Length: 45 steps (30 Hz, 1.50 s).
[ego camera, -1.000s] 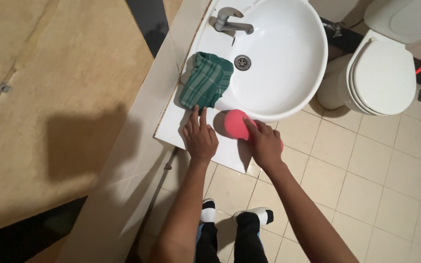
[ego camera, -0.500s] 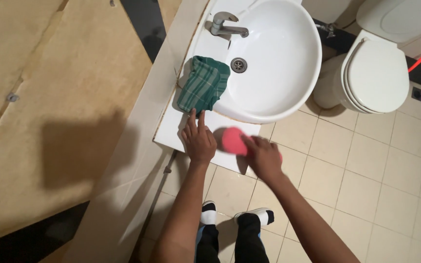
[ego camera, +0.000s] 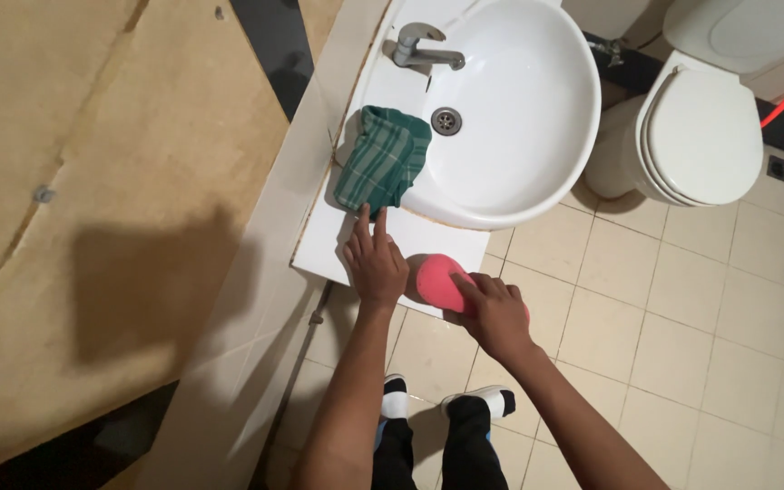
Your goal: The person cleans the bathroom floor, sink, and wall using a pink sponge. They wipe the tiled floor, scrub the sink basin and countertop, and then scrub the wall tiles above the sink.
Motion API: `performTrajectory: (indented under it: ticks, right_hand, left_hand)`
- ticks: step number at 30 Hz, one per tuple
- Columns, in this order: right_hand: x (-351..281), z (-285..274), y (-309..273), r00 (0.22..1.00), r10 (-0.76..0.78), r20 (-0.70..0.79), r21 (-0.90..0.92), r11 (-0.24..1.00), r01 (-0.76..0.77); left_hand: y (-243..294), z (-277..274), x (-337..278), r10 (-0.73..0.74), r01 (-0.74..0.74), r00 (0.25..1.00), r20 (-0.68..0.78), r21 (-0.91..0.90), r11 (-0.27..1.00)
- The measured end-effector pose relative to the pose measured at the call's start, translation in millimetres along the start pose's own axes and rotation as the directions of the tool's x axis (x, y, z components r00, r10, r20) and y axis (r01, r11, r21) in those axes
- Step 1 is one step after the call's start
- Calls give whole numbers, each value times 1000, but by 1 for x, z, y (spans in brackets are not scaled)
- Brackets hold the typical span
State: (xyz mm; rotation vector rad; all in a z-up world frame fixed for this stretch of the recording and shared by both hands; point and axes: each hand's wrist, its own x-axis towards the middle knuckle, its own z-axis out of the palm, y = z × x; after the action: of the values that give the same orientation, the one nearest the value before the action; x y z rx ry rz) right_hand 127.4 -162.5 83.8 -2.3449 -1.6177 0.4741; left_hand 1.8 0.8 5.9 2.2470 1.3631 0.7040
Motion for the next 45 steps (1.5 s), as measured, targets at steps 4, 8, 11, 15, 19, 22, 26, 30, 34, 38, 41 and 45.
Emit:
performTrajectory:
  ticks: [4,8,11,15,19,22,26,30,34,38,41,45]
  right_hand:
    - [31,7,16,1000,-24,-10,-79,997,23]
    - [64,15,16,994,-1,-107,-171,985,-17]
    - [63,23,11,993,5,-116,-156,987,-23]
    - [55,4,-10,989,-95,-109,-126,989,81]
    - [66,19,0,994,-52,-101,-133,990,38]
    - [69,30,8,989,-75,-124,-170,984,53]
    - [74,29,1,971,-155,-184,-186,975,121]
    - [86,40,6,948,-242,-204,-205,958,201]
    - [86,55,15,928,-258,-269,-191,959,212]
    - [82,49,9,933,-248,-260,-144,966,217]
    - [86,50,11,924,-261,-278,-130,964,233]
    - [86,51,12,932,-270,-242,-176,957,232]
  left_hand:
    - [-3,4,0,-10,10,1000,18,23,1000]
    - [-2,3,-1,-18,18,1000,-18,18,1000]
    - [-3,4,0,-33,34,997,-66,11,999]
    - [-4,6,1,-52,52,996,-71,-4,999]
    - [-4,4,3,-69,67,996,-60,-24,997]
    - [-3,5,1,-67,64,995,-79,-48,997]
    - [-7,5,1,-67,64,994,-91,-30,997]
    - [-6,1,2,-44,42,995,-91,-28,999]
    - [-4,-3,4,-44,40,995,-91,-44,998]
    - [-7,-1,-1,20,-22,999,-38,-49,999]
    - [-10,-4,1,104,-104,995,-9,33,994]
    - [-25,-26,10,291,-302,953,87,157,940]
